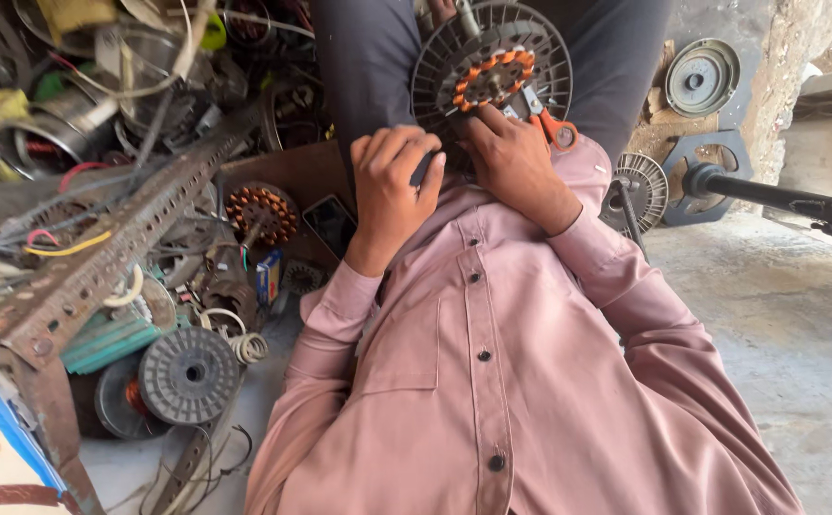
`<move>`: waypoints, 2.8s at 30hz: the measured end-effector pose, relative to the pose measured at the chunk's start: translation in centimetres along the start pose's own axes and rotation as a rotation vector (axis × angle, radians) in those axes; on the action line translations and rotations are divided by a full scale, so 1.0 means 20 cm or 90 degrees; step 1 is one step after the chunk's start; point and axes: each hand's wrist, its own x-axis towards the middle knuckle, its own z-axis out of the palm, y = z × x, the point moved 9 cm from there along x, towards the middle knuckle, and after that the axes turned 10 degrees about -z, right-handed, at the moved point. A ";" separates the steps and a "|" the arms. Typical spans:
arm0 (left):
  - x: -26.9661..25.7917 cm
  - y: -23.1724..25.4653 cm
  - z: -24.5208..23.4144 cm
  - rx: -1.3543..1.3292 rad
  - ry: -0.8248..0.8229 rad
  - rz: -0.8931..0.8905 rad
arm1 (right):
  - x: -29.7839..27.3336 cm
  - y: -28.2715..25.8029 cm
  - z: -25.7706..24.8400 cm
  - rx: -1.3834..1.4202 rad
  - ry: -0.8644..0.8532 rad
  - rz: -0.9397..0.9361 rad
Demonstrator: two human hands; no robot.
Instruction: The person is repairing an electric motor rotor by hand. They insert small white insulating paper pieces between the copper windings and use a screwdriver to press them into place. The person also uses scissors to trim excess paper and a pen to mark the component.
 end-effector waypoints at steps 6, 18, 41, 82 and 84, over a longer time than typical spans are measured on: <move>-0.03 0.01 0.07 0.010 -0.025 0.010 | -0.09 0.04 -0.09 0.109 0.121 0.052; 0.00 -0.04 0.30 -0.154 -0.078 -0.098 | -0.22 0.26 0.02 0.341 0.146 0.268; -0.03 0.04 0.37 -0.444 -0.147 -0.159 | -0.34 0.24 0.07 0.987 0.301 0.343; -0.04 0.31 0.23 -0.394 -0.146 -0.039 | -0.37 0.14 -0.12 1.084 0.258 0.282; -0.04 0.32 0.22 -0.381 -0.143 -0.023 | -0.37 0.12 -0.15 1.042 0.263 0.258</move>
